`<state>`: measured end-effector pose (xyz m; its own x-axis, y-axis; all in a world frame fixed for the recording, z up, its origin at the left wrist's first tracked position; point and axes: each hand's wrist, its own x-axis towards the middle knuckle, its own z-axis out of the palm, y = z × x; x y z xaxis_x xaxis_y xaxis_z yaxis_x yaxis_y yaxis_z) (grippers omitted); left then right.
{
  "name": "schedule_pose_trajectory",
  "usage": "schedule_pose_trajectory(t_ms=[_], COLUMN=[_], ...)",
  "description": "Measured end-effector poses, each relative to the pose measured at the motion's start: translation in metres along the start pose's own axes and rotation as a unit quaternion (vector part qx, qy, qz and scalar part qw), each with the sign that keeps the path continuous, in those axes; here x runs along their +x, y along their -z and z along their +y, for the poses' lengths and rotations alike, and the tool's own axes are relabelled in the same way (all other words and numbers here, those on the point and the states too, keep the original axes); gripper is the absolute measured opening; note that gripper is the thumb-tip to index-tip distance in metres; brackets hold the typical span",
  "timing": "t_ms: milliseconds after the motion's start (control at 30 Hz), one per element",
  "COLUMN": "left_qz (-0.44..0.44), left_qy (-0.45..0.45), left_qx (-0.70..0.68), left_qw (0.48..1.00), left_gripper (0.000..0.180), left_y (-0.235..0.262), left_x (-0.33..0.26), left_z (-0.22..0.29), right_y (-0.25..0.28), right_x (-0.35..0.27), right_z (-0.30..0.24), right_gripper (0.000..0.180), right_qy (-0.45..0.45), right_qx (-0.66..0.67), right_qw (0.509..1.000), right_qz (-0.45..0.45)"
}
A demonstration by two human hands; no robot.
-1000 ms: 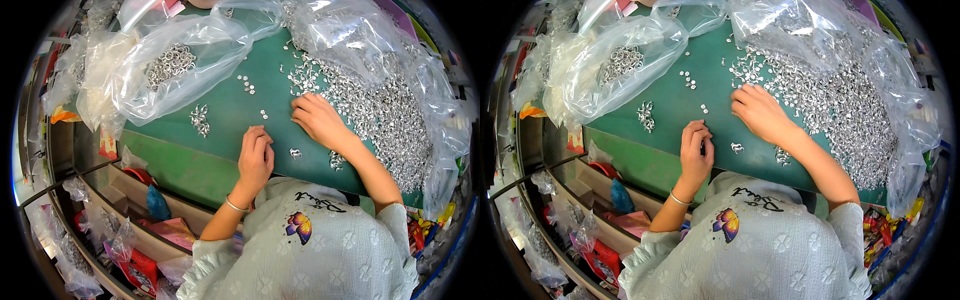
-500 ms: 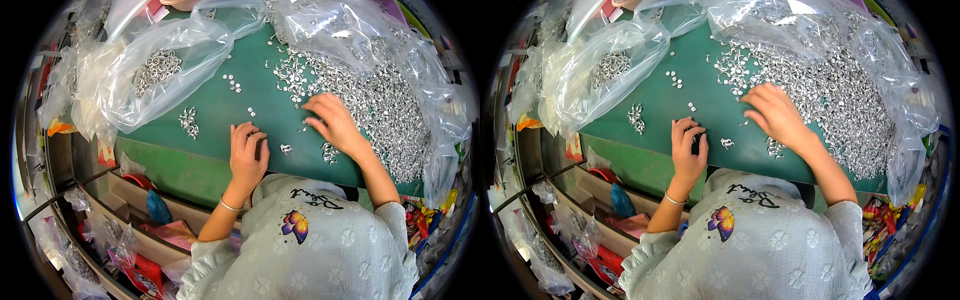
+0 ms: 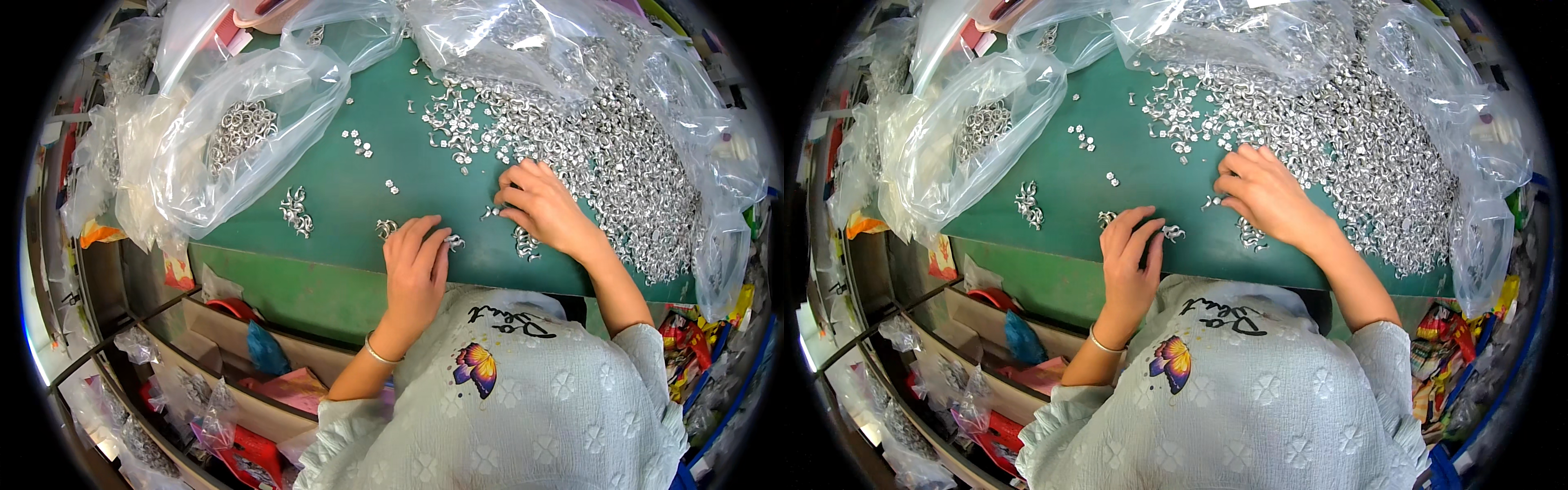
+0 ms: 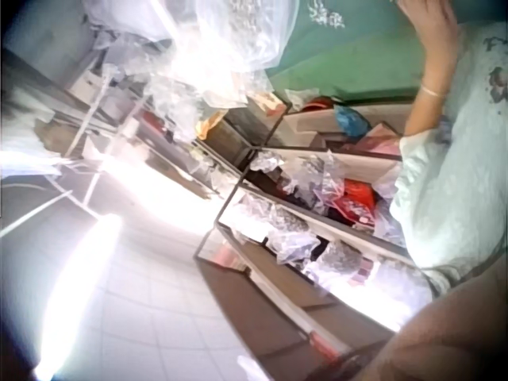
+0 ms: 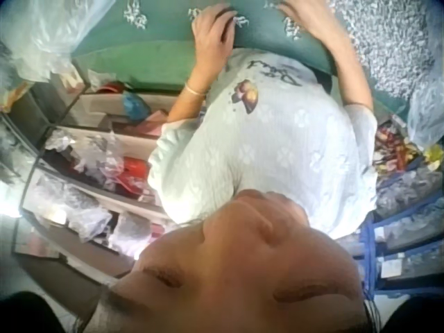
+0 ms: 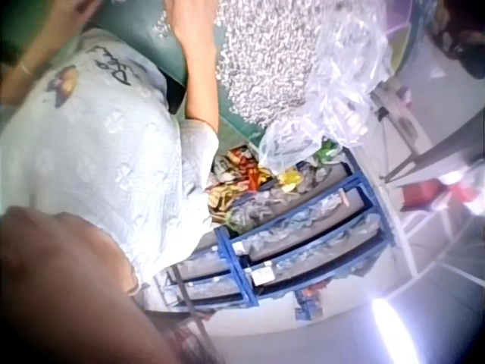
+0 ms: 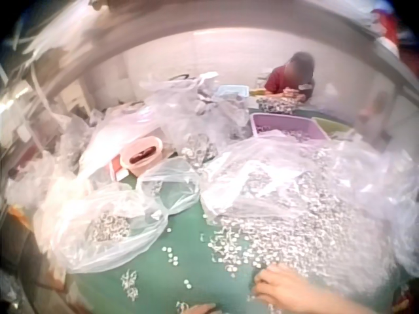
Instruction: The person sorts small metal components by hand, picking them from a large pile on a green table and moving them to different areas of the workspace.
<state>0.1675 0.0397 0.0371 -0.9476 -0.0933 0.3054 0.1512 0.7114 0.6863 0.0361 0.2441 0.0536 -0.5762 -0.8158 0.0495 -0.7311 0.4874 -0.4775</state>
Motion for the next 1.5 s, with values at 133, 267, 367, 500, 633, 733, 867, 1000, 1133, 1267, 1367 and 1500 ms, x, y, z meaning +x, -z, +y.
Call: schedule_pose_trajectory(t_ms=[133,267,367,500,633,733,867,1000,1133,1267,1367,1500], left_qz=[-0.025,-0.035,-0.047,-0.059,-0.070,-0.068,-0.062,-0.066,-0.068,-0.070,-0.065,-0.068], left_qy=[0.004,0.019,0.024,0.031,0.024,0.023,0.033,0.033,0.033,0.031,0.038,0.038], left_qx=[0.004,-0.023,-0.035,-0.034,-0.020,-0.008,-0.022,-0.018,-0.021,-0.016,0.000,0.008], left_qw=[1.000,0.999,0.998,0.997,0.997,0.997,0.997,0.997,0.997,0.997,0.997,0.997], left_gripper=[0.025,0.032,0.038,0.042,0.043,0.042,0.042,0.041,0.038,0.035,0.034,0.039], left_y=[-0.001,-0.002,-0.005,-0.008,-0.012,-0.011,-0.014,-0.013,-0.013,-0.013,-0.011,-0.005], left_x=[-0.004,-0.009,-0.010,-0.010,-0.009,-0.010,-0.010,-0.010,-0.009,-0.009,-0.013,-0.009], left_z=[0.001,0.004,0.006,0.006,0.006,0.005,0.002,0.001,0.003,0.001,0.003,0.006], right_y=[0.000,-0.010,-0.006,-0.001,-0.001,0.003,-0.003,-0.016,-0.021,-0.020,-0.009,0.014], right_x=[-0.001,0.001,0.006,0.031,0.051,0.027,0.002,-0.010,-0.002,-0.010,-0.028,-0.031], right_z=[0.000,-0.004,-0.003,0.004,0.013,0.011,-0.012,-0.025,-0.030,-0.027,-0.017,-0.003], right_gripper=[0.019,0.019,0.019,0.017,0.023,0.027,0.027,0.020,0.016,0.018,0.017,0.018], right_qy=[0.002,0.021,0.015,0.024,-0.002,-0.022,-0.060,-0.024,0.006,0.016,0.003,-0.031], right_qx=[0.004,0.024,0.020,0.100,0.005,0.066,0.041,0.045,0.077,0.062,0.039,0.095], right_qw=[1.000,0.999,1.000,0.992,0.988,0.992,0.997,0.999,0.997,0.995,0.997,0.991], right_qz=[0.013,0.018,0.004,0.077,0.155,0.102,-0.018,0.003,0.025,-0.079,-0.070,-0.089])
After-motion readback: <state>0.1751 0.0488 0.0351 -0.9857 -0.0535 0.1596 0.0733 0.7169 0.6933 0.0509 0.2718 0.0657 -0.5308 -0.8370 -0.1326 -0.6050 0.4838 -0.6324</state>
